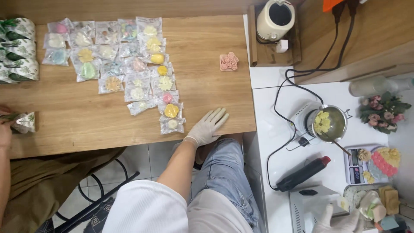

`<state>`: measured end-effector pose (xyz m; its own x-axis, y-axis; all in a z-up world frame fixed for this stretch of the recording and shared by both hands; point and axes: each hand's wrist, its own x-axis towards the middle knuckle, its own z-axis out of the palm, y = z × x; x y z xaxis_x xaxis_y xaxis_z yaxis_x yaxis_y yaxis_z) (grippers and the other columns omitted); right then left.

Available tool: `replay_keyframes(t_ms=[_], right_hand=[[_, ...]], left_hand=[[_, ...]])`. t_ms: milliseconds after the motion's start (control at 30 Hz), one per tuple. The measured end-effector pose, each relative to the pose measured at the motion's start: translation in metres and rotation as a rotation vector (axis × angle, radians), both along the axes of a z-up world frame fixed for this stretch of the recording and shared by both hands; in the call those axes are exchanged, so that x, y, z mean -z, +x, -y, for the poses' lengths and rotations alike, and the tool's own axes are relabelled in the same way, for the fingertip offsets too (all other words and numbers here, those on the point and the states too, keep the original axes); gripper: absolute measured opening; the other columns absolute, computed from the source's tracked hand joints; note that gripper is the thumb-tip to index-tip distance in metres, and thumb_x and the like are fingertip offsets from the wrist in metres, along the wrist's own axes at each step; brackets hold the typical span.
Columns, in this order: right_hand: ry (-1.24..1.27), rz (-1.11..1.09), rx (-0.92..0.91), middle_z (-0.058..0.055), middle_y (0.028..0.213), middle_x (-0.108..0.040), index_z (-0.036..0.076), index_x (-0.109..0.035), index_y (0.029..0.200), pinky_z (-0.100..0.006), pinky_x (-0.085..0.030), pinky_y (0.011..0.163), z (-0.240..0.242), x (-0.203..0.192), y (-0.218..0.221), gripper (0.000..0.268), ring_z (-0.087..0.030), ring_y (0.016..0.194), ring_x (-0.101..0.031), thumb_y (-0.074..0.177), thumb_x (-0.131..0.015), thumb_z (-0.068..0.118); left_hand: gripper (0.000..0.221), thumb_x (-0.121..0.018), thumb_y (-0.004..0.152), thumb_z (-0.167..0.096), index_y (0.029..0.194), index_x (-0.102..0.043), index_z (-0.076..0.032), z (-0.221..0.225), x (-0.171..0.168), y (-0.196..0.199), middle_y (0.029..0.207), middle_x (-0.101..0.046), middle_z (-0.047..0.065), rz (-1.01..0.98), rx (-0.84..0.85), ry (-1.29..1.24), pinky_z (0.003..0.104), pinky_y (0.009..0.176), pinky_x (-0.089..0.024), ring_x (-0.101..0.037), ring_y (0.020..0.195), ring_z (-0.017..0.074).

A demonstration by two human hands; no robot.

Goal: Melt wax chunks in a small pot using a heat gun while wearing protective gloves.

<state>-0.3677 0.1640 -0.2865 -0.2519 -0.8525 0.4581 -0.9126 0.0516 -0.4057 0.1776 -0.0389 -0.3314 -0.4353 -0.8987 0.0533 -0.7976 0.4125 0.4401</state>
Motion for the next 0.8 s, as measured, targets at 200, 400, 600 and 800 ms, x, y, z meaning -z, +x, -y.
replay_keyframes(t_ms=[200, 400, 600, 800], right_hand=[[0.491, -0.368, 0.432, -0.026, 0.166, -0.030, 0.002, -0.050, 0.156, -0.049, -0.037, 0.128, 0.002, 0.009, 0.044, 0.079, -0.041, 0.155, -0.036, 0.099, -0.076, 0.051], [0.525, -0.363, 0.479, -0.029, 0.174, -0.023, 0.001, -0.047, 0.158, -0.052, -0.022, 0.130, 0.011, -0.016, 0.090, 0.086, -0.042, 0.161, -0.026, 0.094, -0.071, 0.053], [0.488, -0.415, 0.488, -0.034, 0.168, -0.025, -0.004, -0.045, 0.160, -0.054, -0.025, 0.130, 0.010, -0.024, 0.104, 0.089, -0.043, 0.156, -0.030, 0.101, -0.071, 0.056], [0.507, -0.577, 0.504, -0.039, 0.162, -0.031, -0.002, -0.047, 0.156, -0.055, -0.032, 0.127, 0.007, -0.016, 0.103, 0.082, -0.046, 0.147, -0.037, 0.103, -0.072, 0.056]], left_hand=[[0.103, -0.077, 0.077, -0.040, 0.160, -0.025, -0.008, 0.002, -0.001, 0.002, 0.165, -0.027, 0.018, 0.046, -0.005, -0.006, 0.046, 0.124, -0.023, -0.028, 0.152, 0.0347], [0.103, -0.077, 0.077, -0.039, 0.161, -0.025, -0.010, 0.001, -0.002, 0.003, 0.166, -0.026, 0.017, 0.078, -0.006, -0.001, 0.045, 0.125, -0.023, -0.027, 0.153, 0.0336], [0.105, -0.078, 0.076, -0.041, 0.161, -0.024, -0.011, 0.003, -0.005, 0.001, 0.167, -0.024, 0.016, 0.082, -0.004, 0.046, 0.045, 0.125, -0.022, -0.026, 0.153, 0.0340], [0.103, -0.076, 0.079, -0.044, 0.161, -0.023, -0.011, 0.003, -0.001, 0.000, 0.167, -0.023, 0.016, 0.081, -0.007, 0.027, 0.045, 0.126, -0.020, -0.025, 0.153, 0.0338]])
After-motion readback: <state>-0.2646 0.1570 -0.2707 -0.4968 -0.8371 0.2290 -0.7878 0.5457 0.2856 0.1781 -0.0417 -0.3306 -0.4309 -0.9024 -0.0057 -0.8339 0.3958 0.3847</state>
